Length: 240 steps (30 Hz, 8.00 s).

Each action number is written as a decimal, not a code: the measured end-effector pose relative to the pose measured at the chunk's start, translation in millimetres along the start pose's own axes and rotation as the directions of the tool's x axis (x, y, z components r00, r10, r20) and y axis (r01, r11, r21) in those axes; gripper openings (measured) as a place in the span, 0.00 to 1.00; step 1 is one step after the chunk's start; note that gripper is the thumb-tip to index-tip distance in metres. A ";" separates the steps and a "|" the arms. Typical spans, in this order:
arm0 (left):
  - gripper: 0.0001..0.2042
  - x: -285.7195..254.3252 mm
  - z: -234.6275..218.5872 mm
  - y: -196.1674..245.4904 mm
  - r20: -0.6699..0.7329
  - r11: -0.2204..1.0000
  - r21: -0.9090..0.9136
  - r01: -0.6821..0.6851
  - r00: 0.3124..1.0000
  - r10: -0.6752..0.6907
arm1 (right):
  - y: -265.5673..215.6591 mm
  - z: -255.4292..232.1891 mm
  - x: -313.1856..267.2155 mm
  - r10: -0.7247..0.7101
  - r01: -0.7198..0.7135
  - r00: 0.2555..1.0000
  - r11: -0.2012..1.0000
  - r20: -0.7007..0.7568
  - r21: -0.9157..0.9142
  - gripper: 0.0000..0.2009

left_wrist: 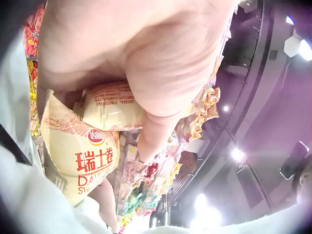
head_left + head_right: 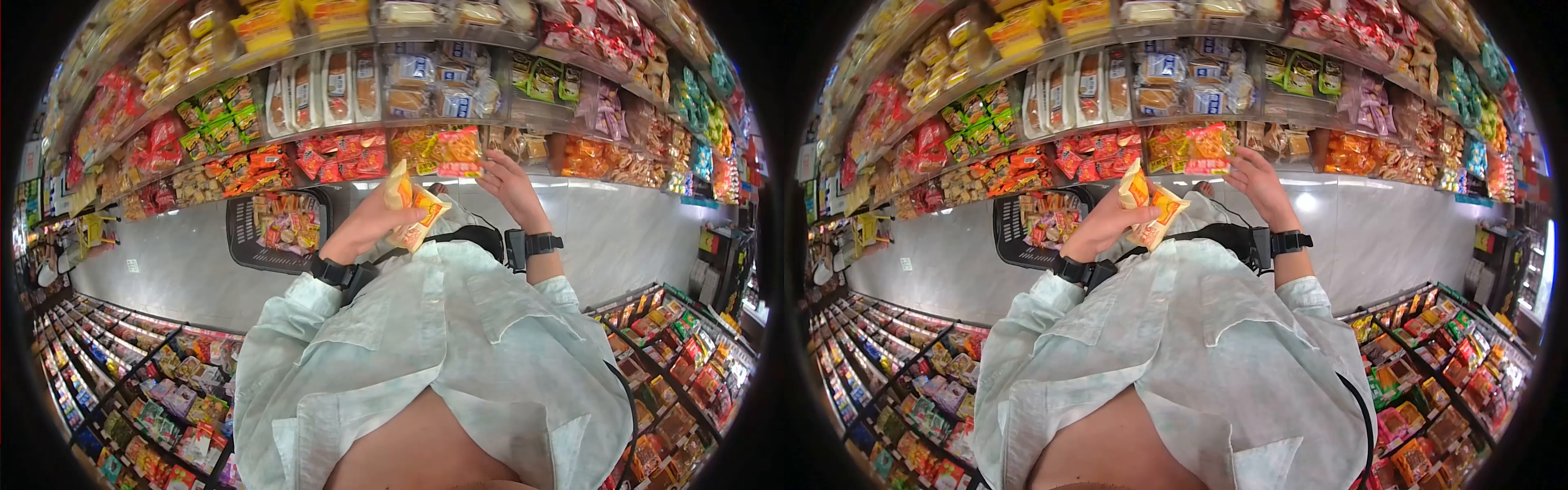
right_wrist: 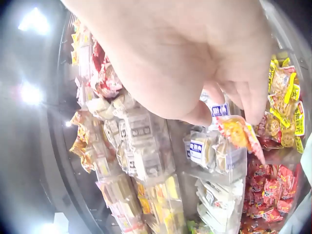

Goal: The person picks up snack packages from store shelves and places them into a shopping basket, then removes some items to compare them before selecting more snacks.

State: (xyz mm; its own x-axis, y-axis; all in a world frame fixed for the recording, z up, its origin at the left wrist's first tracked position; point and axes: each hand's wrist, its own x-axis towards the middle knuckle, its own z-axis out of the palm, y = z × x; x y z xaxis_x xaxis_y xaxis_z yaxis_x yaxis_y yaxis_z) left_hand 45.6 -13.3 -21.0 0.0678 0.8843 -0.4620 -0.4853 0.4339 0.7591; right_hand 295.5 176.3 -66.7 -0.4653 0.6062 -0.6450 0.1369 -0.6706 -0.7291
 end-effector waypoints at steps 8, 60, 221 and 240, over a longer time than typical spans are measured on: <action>0.22 -85.4 -71.4 -24.1 -0.081 0.978 -0.208 -0.015 0.997 -0.002 | 33.1 99.8 -5.0 0.077 -0.024 0.978 0.964 0.193 -0.266 0.22; 0.20 44.6 305.7 -204.8 0.358 0.712 0.628 0.314 0.695 -0.623 | 228.6 -198.0 -329.3 -0.405 0.427 0.867 0.904 -0.289 0.013 0.15; 0.13 -151.4 342.7 -350.6 -0.885 0.868 0.438 0.235 0.284 0.370 | 67.5 -76.0 -103.7 0.204 0.629 0.524 0.562 0.827 -0.537 0.12; 0.21 -235.2 97.3 -269.8 -0.990 0.929 -0.040 0.368 0.109 -0.085 | 129.2 244.8 -9.1 0.608 0.726 0.199 0.435 0.768 -0.532 0.11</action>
State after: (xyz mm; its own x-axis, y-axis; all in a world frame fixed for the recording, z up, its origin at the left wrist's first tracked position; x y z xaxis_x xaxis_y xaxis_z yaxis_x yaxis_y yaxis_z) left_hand 245.4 -321.5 -72.5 -0.8145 -0.1119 -0.5693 -0.4605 0.7215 0.5170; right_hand 103.4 -20.6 -99.0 -0.6813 -0.6157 -0.3959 0.1872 0.3763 -0.9074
